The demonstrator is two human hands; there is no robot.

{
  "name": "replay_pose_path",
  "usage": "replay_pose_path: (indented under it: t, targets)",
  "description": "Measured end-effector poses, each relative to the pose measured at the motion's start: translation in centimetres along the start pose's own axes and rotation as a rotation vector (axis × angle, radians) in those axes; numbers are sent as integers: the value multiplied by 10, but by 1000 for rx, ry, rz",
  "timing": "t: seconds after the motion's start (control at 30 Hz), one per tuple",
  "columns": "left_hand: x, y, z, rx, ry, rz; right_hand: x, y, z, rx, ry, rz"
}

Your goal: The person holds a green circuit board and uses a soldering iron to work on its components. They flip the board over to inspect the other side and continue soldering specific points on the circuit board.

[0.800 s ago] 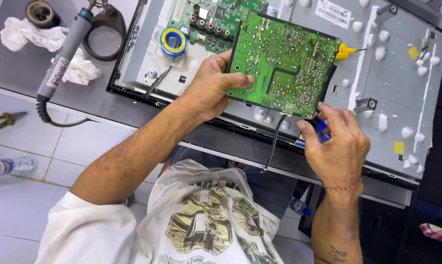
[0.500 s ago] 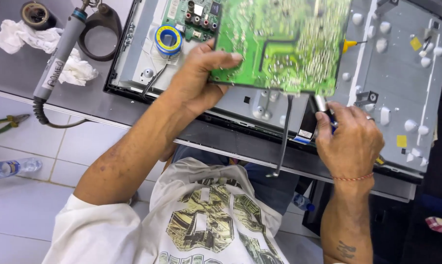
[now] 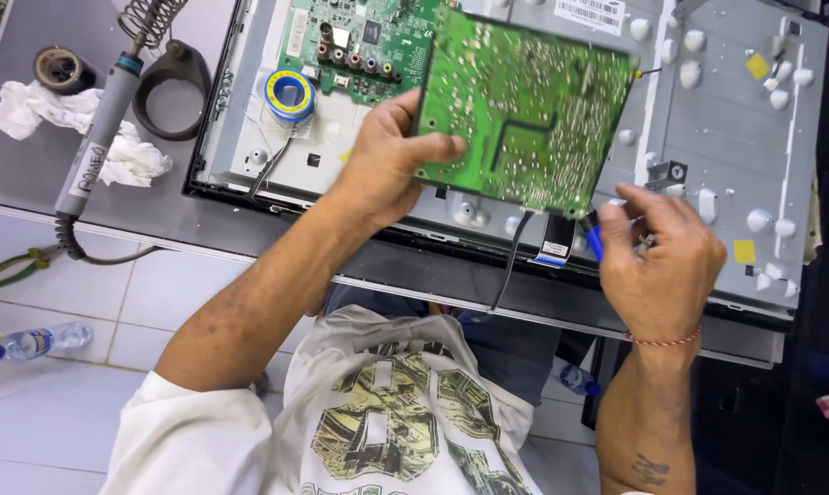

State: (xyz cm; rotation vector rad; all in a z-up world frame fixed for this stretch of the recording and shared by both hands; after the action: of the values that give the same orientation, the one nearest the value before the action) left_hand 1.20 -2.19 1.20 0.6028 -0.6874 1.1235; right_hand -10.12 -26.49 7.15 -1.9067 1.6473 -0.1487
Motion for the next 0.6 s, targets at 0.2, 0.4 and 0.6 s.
replay_pose_path:
  t: [0.2, 0.4, 0.6]
  targets:
    - [-13, -6, -8, -83, -45, 98, -12, -3, -4, -39, -104, 98]
    - [-13, -7, -8, -74, -40, 91, -30, -20, 6, -227, -69, 168]
    - [-6, 7, -3, -62, -159, 88, -29, -23, 18, -305, -2, 190]
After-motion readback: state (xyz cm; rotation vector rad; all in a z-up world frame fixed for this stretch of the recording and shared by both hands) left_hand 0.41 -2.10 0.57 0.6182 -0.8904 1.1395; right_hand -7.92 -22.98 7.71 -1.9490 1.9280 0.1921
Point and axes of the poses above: each hand's wrist, its own y-axis away from the middle knuckle, its own z-axis out of the palm, x = y × z, the point moved 1 cm from there along -y, towards the middle knuckle, and after that the axes turned 2 degrees about x, right-handed, at the moved point
